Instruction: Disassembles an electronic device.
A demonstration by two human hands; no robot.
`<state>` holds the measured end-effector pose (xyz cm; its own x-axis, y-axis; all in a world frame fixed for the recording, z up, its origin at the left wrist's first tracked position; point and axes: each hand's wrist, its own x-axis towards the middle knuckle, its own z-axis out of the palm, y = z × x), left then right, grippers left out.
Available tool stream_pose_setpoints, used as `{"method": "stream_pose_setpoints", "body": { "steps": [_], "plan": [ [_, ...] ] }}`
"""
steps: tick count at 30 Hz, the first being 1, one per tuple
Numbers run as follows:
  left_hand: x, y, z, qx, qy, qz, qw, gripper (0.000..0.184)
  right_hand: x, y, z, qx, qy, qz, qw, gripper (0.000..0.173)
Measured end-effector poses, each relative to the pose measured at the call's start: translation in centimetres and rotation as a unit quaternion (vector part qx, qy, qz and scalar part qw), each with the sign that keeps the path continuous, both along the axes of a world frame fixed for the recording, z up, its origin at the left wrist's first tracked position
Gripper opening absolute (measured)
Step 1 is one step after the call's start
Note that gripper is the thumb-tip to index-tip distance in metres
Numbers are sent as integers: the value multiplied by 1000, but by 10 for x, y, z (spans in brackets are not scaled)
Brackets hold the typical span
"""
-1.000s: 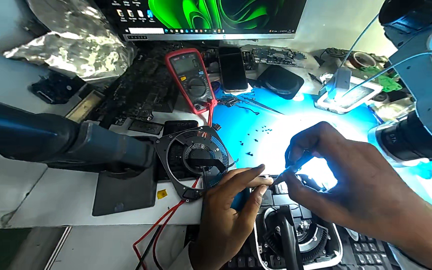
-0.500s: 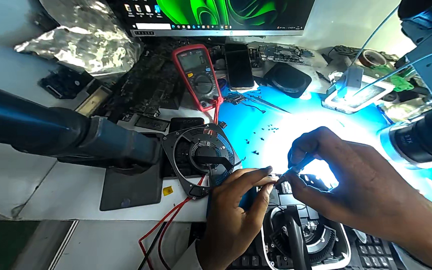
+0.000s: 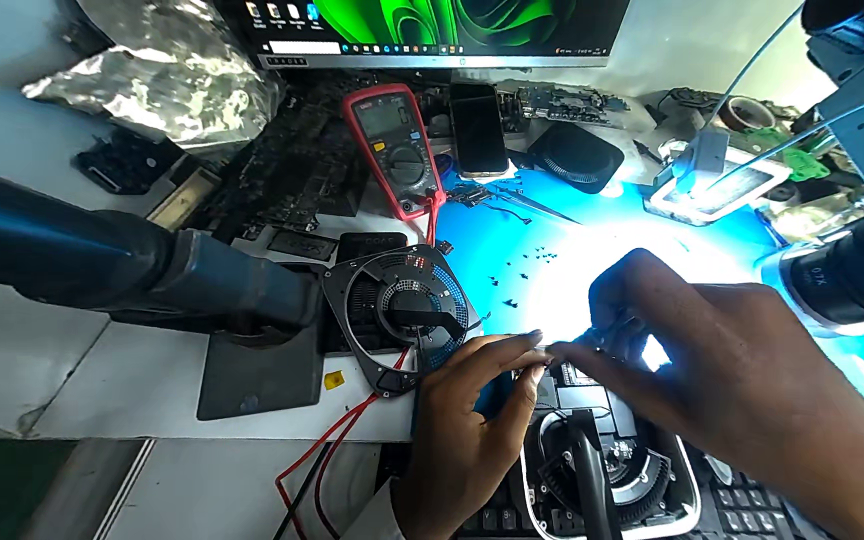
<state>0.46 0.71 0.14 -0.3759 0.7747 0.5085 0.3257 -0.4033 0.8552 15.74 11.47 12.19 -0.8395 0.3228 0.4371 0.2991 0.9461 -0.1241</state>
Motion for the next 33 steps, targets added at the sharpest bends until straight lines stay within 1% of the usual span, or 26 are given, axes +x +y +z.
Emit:
{"method": "stream_pose_setpoints", "body": {
  "steps": [1, 3, 5, 6, 8, 9, 11, 12, 13, 15, 16, 17, 18, 19, 20, 21, 22, 24, 26, 29, 31, 33],
  "plan": [
    [0, 0, 0, 6, -8, 8, 1000, 21, -1, -1, 0, 2, 0, -3, 1000, 15],
    [1, 0, 0, 20, -18, 27, 999, 20, 0, 0, 6, -28, -28, 37, 998, 7],
    [1, -1, -1, 31, -17, 43, 998, 19, 3, 2, 11, -77, -62, 71, 993, 15],
    [1, -2, -1, 37, -16, 49, 998, 19, 2, 3, 10, -79, -56, 64, 993, 17],
    [2, -2, -1, 47, -11, 60, 997, 19, 0, 2, 6, -41, -35, 15, 998, 17],
    [2, -2, -2, 50, -9, 68, 996, 19, -1, 2, 3, -24, -19, 5, 1000, 16],
    [2, -2, -2, 58, -6, 72, 996, 19, 2, 3, 5, -35, -26, 29, 999, 11],
    [2, -2, -2, 58, -7, 72, 996, 20, 4, 2, 7, -50, -38, 39, 997, 17],
    [2, -2, -3, 58, -8, 70, 996, 20, 4, 1, 8, -46, -42, 28, 998, 22],
    [3, -2, -2, 57, -10, 66, 996, 21, 2, 1, 7, 3, -39, -20, 999, 22],
    [3, -2, -2, 58, -10, 65, 996, 21, 2, 2, 7, 13, -35, -21, 999, 20],
    [2, -2, -2, 58, -9, 64, 996, 21, 3, 3, 8, -2, -37, -3, 999, 15],
    [2, -2, -2, 58, -8, 63, 996, 22, 4, 2, 9, -29, -46, 19, 998, 18],
    [2, -2, -2, 59, -7, 64, 996, 22, 4, 1, 10, -49, -54, 27, 997, 25],
    [2, -2, -2, 58, -6, 64, 996, 22, 3, 0, 10, -46, -51, 16, 997, 26],
    [2, -2, -2, 57, -4, 64, 996, 23, 2, 0, 8, -24, -40, -3, 999, 20],
    [2, -2, -2, 57, -2, 65, 996, 24, 1, 1, 7, -3, -33, -12, 999, 19],
    [2, -1, -2, 59, -1, 66, 996, 25, 3, 2, 8, -18, -41, 13, 999, 15],
    [2, -1, -2, 57, -5, 68, 996, 27, 4, 0, 9, -46, -55, 21, 997, 28],
    [3, -2, -3, 49, -8, 66, 997, 27, 4, 0, 5, -18, -30, -10, 999, 19],
    [3, -2, -3, 44, -8, 60, 997, 28, 7, 1, 5, -26, -26, 5, 999, 16],
    [3, -1, -2, 40, -5, 60, 997, 29, 12, 2, 6, -37, -9, 18, 999, 18]
  ]
}}
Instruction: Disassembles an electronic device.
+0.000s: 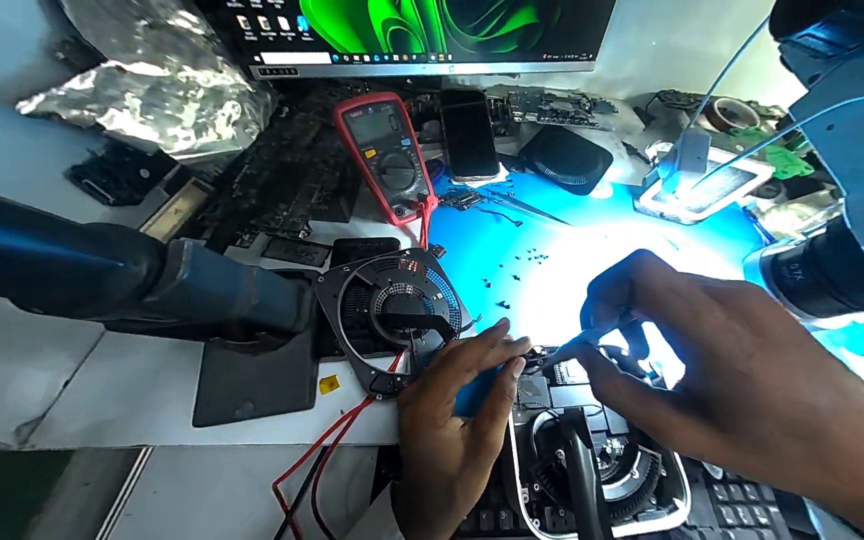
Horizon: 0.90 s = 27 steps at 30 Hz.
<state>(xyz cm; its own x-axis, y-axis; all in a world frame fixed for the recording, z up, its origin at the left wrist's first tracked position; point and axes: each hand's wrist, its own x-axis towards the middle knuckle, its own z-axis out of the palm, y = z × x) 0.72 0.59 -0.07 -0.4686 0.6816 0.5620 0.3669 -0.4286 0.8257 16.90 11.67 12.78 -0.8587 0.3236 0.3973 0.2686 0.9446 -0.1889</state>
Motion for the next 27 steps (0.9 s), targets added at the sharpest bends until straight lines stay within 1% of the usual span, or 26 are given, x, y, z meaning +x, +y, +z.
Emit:
{"method": "stream_pose_setpoints", "body": {
  "steps": [5, 9, 12, 15, 17, 19, 22, 27],
  "plan": [
    [-1, 1, 0, -15, 11, -24, 1000, 28, 7, 2, 10, -9, 32, -20, 999, 25],
    [-2, 1, 0, -20, 8, -28, 999, 22, 2, 1, 12, -4, 42, -19, 999, 24],
    [-2, 0, 1, -29, 3, -22, 999, 19, -1, 0, 11, -13, 50, -17, 999, 22],
    [-1, 1, 0, -31, 9, 9, 999, 16, -2, 0, 10, -39, 111, -31, 993, 20],
    [-1, 1, 0, -33, 10, 28, 999, 16, -3, -1, 9, -44, 128, -46, 990, 23],
    [-1, 1, 0, -30, 12, 25, 999, 17, -6, -2, 4, -38, 105, -42, 993, 22],
    [-2, 2, 0, -22, 18, 1, 1000, 18, -13, -4, -6, -11, 66, -22, 998, 16],
    [-2, 1, 0, -20, 0, -14, 1000, 20, -19, -4, -9, -12, 41, -8, 999, 13]
  ]
}}
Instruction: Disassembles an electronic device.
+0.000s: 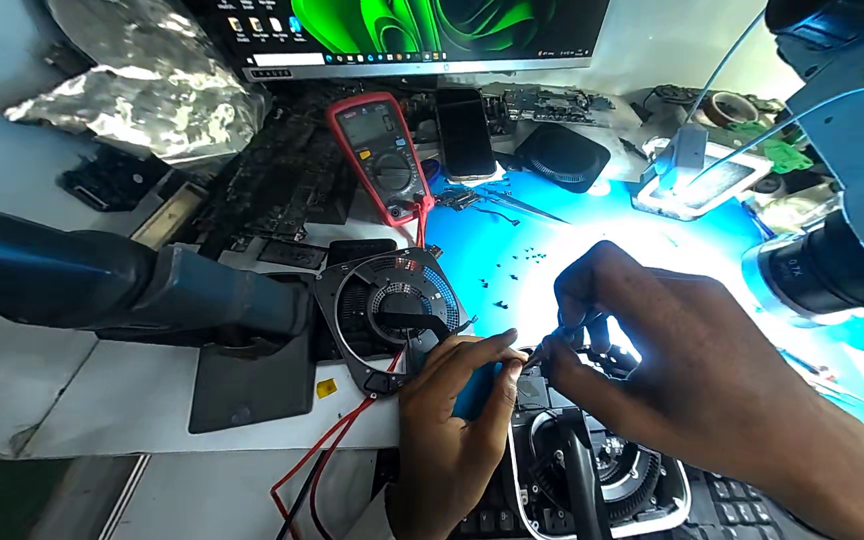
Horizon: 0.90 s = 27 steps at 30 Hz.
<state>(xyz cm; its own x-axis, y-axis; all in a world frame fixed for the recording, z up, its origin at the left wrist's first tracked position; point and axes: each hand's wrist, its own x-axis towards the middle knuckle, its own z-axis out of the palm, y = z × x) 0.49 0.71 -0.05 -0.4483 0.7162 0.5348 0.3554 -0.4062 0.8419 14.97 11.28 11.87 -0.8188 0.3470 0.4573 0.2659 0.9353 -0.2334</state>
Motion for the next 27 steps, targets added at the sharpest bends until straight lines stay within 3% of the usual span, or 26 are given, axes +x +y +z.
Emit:
{"method": "stream_pose_setpoints", "body": {
  "steps": [14, 18, 20, 23, 27],
  "plan": [
    [0, -1, 0, 1, -4, 4, 1000, 20, -2, -1, 3, 11, -34, 27, 999, 14],
    [1, -1, 0, 0, -5, 13, 1000, 23, -7, -7, 2, 60, -34, -20, 997, 18],
    [1, -1, 1, 3, -5, 22, 1000, 22, -7, -7, 4, 33, -42, 24, 998, 12],
    [1, -1, 0, 11, -3, 32, 999, 21, -6, -7, 13, -48, -75, 88, 992, 23],
    [1, -1, -1, 19, -8, 33, 999, 20, -9, -8, 9, 16, -73, -16, 997, 21]
  ]
}}
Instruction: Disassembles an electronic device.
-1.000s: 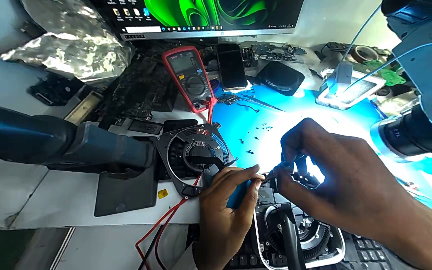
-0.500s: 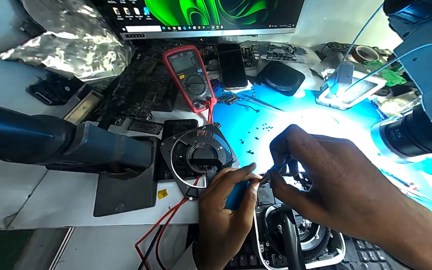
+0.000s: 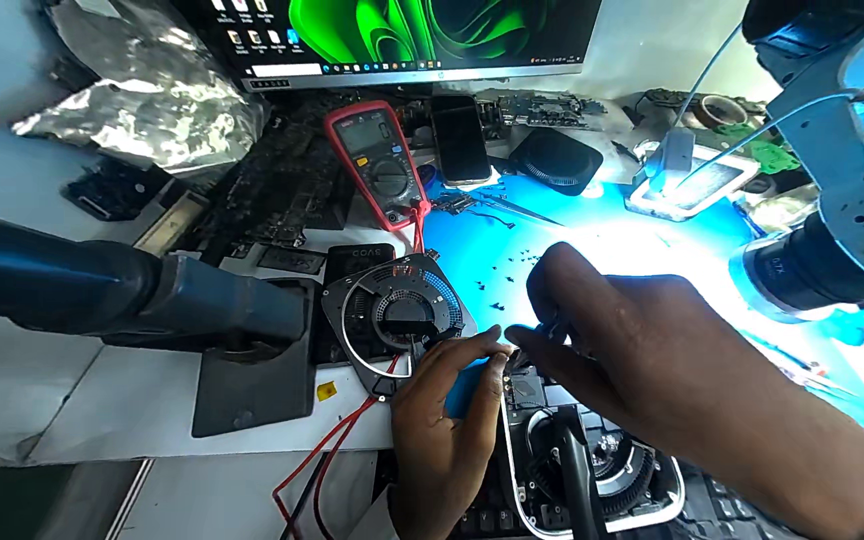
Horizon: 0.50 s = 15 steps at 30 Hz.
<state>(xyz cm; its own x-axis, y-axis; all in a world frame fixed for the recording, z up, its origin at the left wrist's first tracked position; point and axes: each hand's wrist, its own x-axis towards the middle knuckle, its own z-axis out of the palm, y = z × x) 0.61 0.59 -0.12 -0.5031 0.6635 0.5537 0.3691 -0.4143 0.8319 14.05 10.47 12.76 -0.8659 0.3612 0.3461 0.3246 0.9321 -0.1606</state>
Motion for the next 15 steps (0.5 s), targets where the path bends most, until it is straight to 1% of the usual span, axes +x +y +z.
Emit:
{"method": "stream_pose_setpoints", "body": {
  "steps": [1, 3, 4, 6, 7, 8, 10, 12, 13, 14, 15],
  "plan": [
    [0, 0, 0, 2, 1, 3, 1000, 20, 2, 0, 0, -1, -1, 6, 1000, 17],
    [0, 1, 0, 4, 5, 7, 1000, 21, 5, 0, 3, -22, -7, 31, 999, 22],
    [0, 0, 0, 4, 6, 7, 1000, 22, 5, 0, 1, -17, -6, 19, 1000, 23],
    [0, 0, -1, 2, 2, 7, 1000, 22, 3, 2, -3, 14, 15, -12, 1000, 18],
    [0, 0, -1, 4, 0, 5, 1000, 21, 4, 3, -4, 9, 22, -4, 1000, 15],
    [0, 1, 0, 5, -1, 5, 1000, 21, 7, 2, -2, -7, 18, 16, 1000, 15],
    [-1, 0, 0, 6, 4, 11, 1000, 21, 8, -1, -1, -23, 15, 25, 999, 26],
    [0, 0, 0, 6, 8, 18, 1000, 20, 7, -1, -5, 13, 37, -7, 999, 18],
    [0, 0, 0, 5, 10, 20, 1000, 19, 7, 0, -6, 17, 41, -9, 999, 16],
    [0, 0, 0, 6, 10, 21, 1000, 19, 9, 0, -6, 1, 40, 2, 999, 15],
    [0, 0, 0, 6, 9, 22, 1000, 18, 10, 0, -5, -19, 34, 12, 999, 20]
  ]
}}
